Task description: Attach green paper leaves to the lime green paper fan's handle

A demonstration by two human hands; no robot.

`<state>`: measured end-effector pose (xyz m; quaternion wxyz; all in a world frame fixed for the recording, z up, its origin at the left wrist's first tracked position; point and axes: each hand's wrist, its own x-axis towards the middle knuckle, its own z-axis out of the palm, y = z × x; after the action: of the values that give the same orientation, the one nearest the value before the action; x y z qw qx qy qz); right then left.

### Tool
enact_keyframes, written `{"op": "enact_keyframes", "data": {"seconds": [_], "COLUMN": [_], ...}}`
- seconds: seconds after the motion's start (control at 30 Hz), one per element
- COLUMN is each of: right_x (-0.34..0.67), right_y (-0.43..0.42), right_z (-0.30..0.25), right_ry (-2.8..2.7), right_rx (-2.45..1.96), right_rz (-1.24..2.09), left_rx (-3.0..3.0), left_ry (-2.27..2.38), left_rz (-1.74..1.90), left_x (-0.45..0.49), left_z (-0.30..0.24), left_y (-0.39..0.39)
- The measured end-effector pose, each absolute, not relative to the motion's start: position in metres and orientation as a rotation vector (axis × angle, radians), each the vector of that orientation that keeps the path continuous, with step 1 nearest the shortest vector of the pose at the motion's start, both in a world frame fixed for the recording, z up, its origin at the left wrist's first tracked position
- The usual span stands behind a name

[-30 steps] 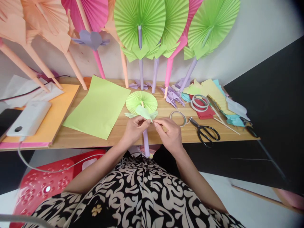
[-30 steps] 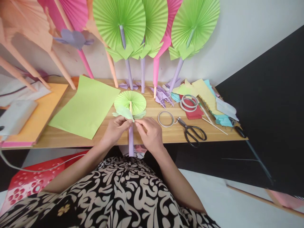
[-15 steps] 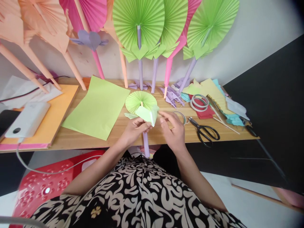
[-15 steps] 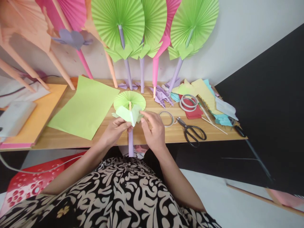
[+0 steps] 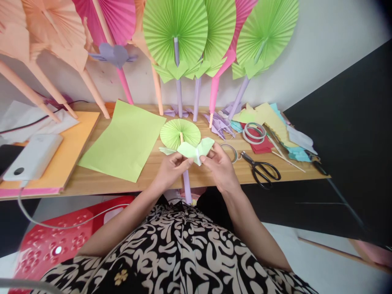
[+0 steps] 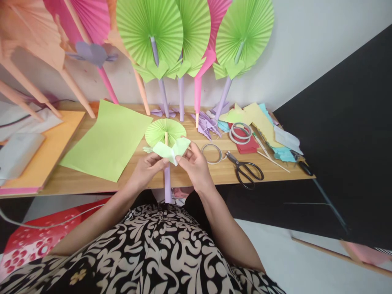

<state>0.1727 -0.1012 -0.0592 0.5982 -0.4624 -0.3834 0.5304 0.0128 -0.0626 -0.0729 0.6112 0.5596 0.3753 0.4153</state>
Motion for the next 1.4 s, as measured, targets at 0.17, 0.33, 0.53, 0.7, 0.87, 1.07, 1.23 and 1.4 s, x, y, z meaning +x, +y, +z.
{"op": "enact_keyframes", "data": {"seconds": [0.17,0.33,0.53,0.7,0.87,1.07,1.23,1.4], "right_x": [0.172,0.171,0.174,0.171,0.167,0.166,0.165,0.165], "right_y": [-0.102,-0.101,-0.107,-0.115,-0.113,-0.108,-0.107,-0.107], "right_z": [-0.061,-0.069,-0.069,-0.054,-0.055,-0.059,-0.058,-0.058], "right_ry": [-0.985,-1.127,-1.307,-1.549,-1.682,-1.688,-1.685,-1.715], "right_rx": [-1.122,-1.197,-1.296,-1.315,-1.344,-1.385,-1.421,-1.460], "right_rz": [1.137,0.964,0.429,-0.089,-0.131,-0.155,-0.156,-0.185], "left_rx": [1.209,1.170,1.187,1.328,1.419,1.448,1.479,1.503], "left_ry": [0.806,0.849,0.932,0.962,0.903,0.868,0.858,0.850], "left_rz": [1.078,1.116,1.192,1.247,1.288,1.308,1.293,1.293], "left_x": [0.015,0.021,0.024,0.022,0.021,0.023,0.023,0.023], "left_z": [-0.063,-0.062,-0.068,-0.072,-0.069,-0.069,-0.072,-0.074], "left_y": [-0.061,-0.063,-0.065,-0.067,-0.069,-0.069,-0.068,-0.068]}}
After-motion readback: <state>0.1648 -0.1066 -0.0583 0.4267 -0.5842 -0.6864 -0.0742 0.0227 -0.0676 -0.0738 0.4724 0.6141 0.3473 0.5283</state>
